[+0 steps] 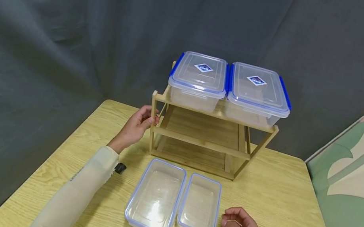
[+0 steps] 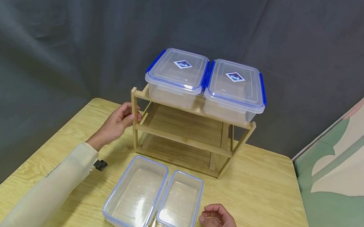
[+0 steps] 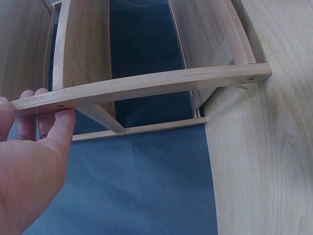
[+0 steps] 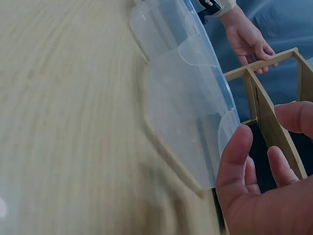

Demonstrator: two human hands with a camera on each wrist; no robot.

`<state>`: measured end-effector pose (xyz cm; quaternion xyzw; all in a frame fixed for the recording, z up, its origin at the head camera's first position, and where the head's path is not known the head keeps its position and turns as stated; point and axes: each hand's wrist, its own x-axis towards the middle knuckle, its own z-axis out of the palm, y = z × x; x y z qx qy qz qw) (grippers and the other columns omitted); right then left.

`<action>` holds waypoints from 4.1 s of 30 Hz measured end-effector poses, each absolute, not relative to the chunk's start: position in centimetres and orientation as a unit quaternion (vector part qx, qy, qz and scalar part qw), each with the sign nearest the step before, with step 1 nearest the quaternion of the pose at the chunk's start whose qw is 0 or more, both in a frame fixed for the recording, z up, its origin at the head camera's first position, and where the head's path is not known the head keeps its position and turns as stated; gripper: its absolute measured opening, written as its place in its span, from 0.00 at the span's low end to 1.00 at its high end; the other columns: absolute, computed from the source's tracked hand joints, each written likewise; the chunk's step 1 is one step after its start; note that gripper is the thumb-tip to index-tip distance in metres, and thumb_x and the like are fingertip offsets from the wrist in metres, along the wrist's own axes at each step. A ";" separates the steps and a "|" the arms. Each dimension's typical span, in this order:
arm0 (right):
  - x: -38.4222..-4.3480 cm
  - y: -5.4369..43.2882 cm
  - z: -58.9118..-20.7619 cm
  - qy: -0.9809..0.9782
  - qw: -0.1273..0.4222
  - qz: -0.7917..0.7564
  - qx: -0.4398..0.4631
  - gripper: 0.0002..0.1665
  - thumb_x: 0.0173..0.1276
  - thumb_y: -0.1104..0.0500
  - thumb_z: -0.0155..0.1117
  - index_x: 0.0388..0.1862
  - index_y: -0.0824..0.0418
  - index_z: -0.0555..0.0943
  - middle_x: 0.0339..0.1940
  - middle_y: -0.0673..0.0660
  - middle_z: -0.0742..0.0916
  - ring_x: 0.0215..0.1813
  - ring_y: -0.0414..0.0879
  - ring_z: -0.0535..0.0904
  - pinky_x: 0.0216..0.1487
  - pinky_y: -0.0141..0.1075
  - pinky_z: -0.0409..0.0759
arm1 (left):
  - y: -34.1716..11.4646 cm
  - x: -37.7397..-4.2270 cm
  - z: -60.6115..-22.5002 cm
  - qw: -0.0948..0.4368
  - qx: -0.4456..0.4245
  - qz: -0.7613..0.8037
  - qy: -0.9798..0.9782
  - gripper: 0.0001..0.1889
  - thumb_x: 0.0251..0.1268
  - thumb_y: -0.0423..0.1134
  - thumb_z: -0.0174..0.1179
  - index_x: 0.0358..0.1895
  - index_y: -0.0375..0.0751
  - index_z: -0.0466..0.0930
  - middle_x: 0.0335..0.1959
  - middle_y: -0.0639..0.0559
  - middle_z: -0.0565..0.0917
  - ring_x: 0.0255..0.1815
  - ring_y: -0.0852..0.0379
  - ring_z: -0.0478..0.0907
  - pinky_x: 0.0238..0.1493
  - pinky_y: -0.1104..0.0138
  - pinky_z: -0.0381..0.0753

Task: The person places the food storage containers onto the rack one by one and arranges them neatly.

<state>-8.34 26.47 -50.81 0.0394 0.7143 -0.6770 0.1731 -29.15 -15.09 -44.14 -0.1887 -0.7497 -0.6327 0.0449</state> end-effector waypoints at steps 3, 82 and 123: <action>-7.8 26.3 -51.3 0.710 0.182 -0.680 0.038 0.14 0.77 0.62 0.64 0.58 0.58 0.75 0.52 0.53 0.80 0.47 0.44 0.82 0.45 0.42 0.88 | -15.1 -29.2 -44.2 0.046 -0.189 -0.629 -0.752 0.15 0.87 0.32 0.45 0.68 0.40 0.70 0.54 0.35 0.81 0.58 0.42 0.79 0.66 0.51 0.80; -6.1 24.0 -49.5 0.629 0.145 -0.762 0.043 0.20 0.77 0.68 0.62 0.60 0.48 0.78 0.50 0.53 0.80 0.44 0.45 0.80 0.42 0.35 0.86 | -15.2 -29.2 -44.5 0.041 -0.197 -0.628 -0.752 0.15 0.88 0.32 0.44 0.68 0.40 0.70 0.56 0.32 0.80 0.60 0.42 0.79 0.72 0.43 0.76; -8.1 22.2 -45.1 0.591 0.076 -0.802 -0.055 0.22 0.78 0.72 0.58 0.67 0.59 0.75 0.55 0.55 0.79 0.45 0.41 0.81 0.43 0.31 0.87 | -14.4 -28.8 -44.3 0.080 -0.178 -0.653 -0.732 0.15 0.85 0.32 0.51 0.67 0.32 0.73 0.57 0.31 0.80 0.60 0.37 0.80 0.64 0.59 0.82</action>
